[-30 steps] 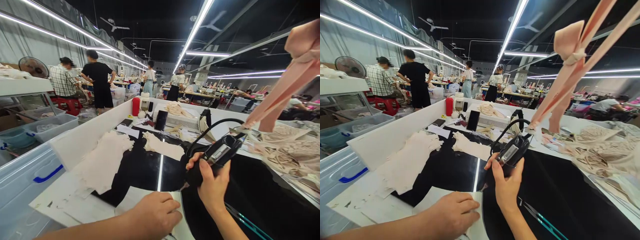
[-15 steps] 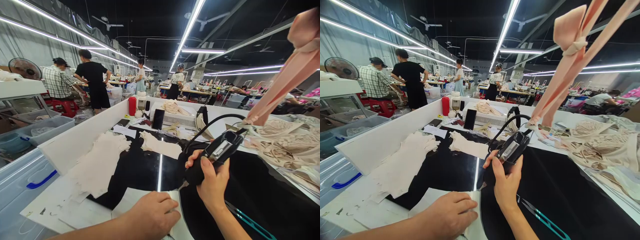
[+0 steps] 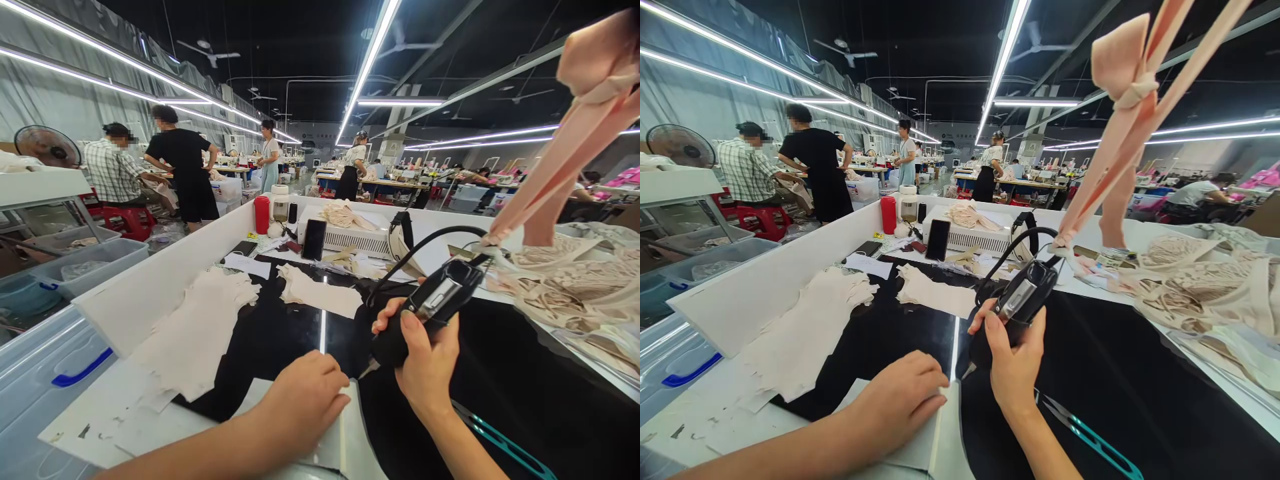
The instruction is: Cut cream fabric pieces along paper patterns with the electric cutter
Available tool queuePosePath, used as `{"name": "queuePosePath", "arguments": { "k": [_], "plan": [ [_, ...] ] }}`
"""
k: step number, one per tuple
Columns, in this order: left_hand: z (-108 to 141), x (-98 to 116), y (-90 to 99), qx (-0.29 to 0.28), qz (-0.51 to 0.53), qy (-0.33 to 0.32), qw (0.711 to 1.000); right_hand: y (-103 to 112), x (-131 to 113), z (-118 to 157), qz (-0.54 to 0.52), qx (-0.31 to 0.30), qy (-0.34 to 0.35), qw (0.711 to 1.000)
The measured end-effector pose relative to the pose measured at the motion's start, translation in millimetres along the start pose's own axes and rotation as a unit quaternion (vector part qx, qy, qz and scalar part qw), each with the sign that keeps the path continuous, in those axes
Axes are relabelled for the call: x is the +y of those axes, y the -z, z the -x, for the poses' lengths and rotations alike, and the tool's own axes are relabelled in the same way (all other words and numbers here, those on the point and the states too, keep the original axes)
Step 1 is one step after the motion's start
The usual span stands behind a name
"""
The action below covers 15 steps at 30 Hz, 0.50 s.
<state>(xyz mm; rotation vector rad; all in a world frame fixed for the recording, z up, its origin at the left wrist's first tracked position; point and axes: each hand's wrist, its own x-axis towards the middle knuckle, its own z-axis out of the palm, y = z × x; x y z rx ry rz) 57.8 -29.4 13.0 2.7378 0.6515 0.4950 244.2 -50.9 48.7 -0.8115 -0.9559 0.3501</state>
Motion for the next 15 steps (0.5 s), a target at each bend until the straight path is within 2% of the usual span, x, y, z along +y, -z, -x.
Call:
{"name": "queuePosePath", "arguments": {
  "k": [2, 5, 9, 15],
  "plan": [
    [-9, -1, 0.2, -0.014, 0.015, 0.061, 0.998, 1, -1, 0, 0.0, 0.003, -0.002, 1.0],
    [-18, -2, -5.7, -0.025, 0.04, 0.107, 0.993, 2, 0, 1, 0.001, 0.004, -0.007, 1.0],
    [-20, -6, -13.5, -0.013, 0.083, 0.13, 0.988, 2, 2, 2, -0.003, 0.004, -0.011, 1.0],
    [-16, -8, -13.5, -0.001, 0.116, 0.136, 0.984, -2, 3, 4, -0.012, 0.003, -0.013, 1.0]
  ]
}}
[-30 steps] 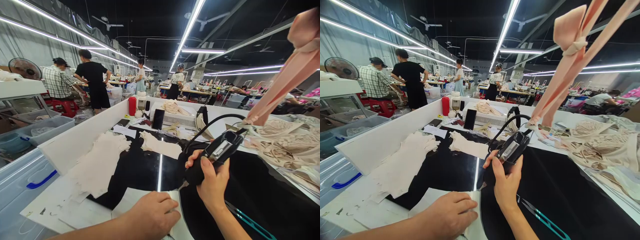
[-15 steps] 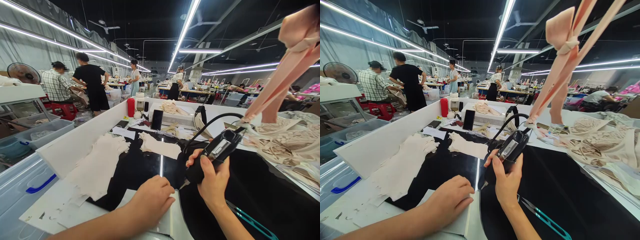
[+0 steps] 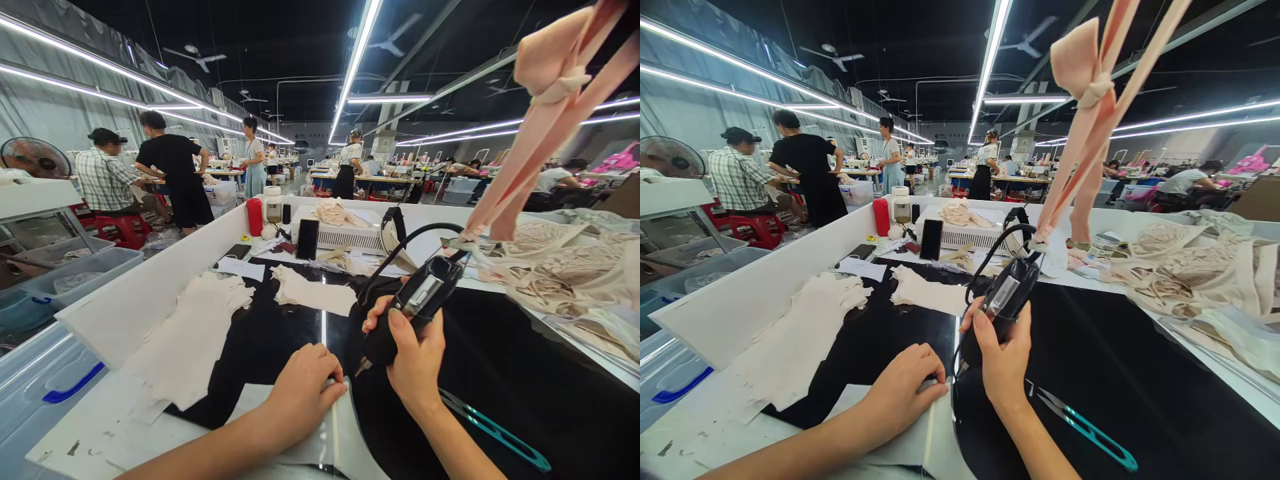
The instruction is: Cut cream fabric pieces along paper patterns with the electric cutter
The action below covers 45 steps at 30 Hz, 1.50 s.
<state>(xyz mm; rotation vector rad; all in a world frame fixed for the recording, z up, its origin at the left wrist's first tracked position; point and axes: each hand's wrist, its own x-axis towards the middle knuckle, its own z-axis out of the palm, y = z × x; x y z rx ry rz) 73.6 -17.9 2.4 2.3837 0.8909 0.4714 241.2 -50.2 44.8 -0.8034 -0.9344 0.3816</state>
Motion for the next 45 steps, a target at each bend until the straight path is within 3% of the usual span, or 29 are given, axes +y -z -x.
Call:
{"name": "queuePosePath", "arguments": {
  "k": [19, 24, 28, 31, 36, 45],
  "plan": [
    [3, 1, 0.9, 0.005, -0.014, 0.018, 1.0, -7, 4, 4, -0.031, -0.02, -0.005, 0.999],
    [6, 4, -1.8, 0.034, -0.096, -0.075, 0.992, -6, 5, 6, -0.024, -0.02, 0.003, 1.0],
    [11, 4, -8.2, 0.047, -0.154, -0.199, 0.967, -6, 5, 6, -0.015, -0.019, 0.001, 1.0],
    [15, 0, -13.8, 0.051, -0.202, -0.255, 0.944, -6, 5, 6, -0.012, -0.018, -0.002, 1.0],
    [22, -4, -18.3, 0.067, -0.244, -0.283, 0.925, -5, 6, 6, -0.011, -0.022, -0.002, 1.0],
    [25, -12, -29.1, 0.177, -0.223, -0.32, 0.904, -6, 3, 7, -0.015, -0.028, 0.003, 0.999]
  ]
}}
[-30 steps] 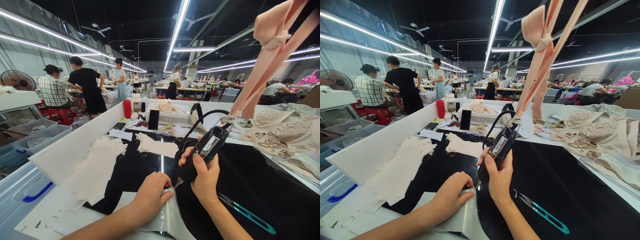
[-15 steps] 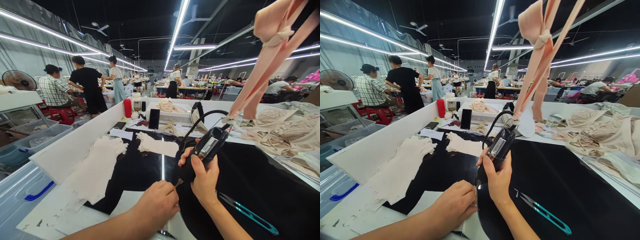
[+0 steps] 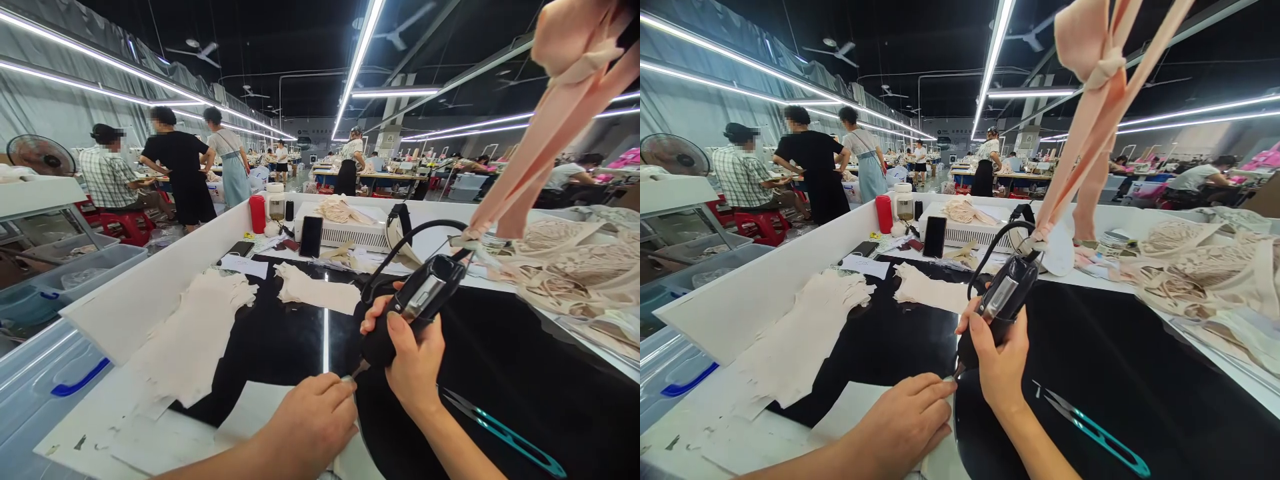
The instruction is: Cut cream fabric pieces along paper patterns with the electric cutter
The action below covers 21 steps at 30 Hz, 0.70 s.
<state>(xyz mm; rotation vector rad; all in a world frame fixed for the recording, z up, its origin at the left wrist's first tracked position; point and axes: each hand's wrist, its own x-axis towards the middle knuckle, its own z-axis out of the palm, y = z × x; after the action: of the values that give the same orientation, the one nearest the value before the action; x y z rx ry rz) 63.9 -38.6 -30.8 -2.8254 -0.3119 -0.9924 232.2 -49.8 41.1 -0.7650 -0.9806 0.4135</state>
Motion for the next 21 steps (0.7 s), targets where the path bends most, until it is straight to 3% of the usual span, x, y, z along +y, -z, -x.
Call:
{"name": "queuePosePath", "arguments": {
  "k": [9, 14, 21],
  "plan": [
    [-1, 1, 3.4, -0.029, -0.031, -0.013, 0.999, 2, 1, 1, 0.004, 0.002, -0.01, 1.0],
    [-1, 1, 6.0, -0.017, -0.024, -0.014, 0.999, 1, 0, -1, 0.004, 0.006, -0.007, 1.0],
    [-2, 0, -13.1, -0.082, -0.025, -0.036, 0.996, 9, 7, 0, 0.006, 0.025, -0.039, 0.999]
  ]
}}
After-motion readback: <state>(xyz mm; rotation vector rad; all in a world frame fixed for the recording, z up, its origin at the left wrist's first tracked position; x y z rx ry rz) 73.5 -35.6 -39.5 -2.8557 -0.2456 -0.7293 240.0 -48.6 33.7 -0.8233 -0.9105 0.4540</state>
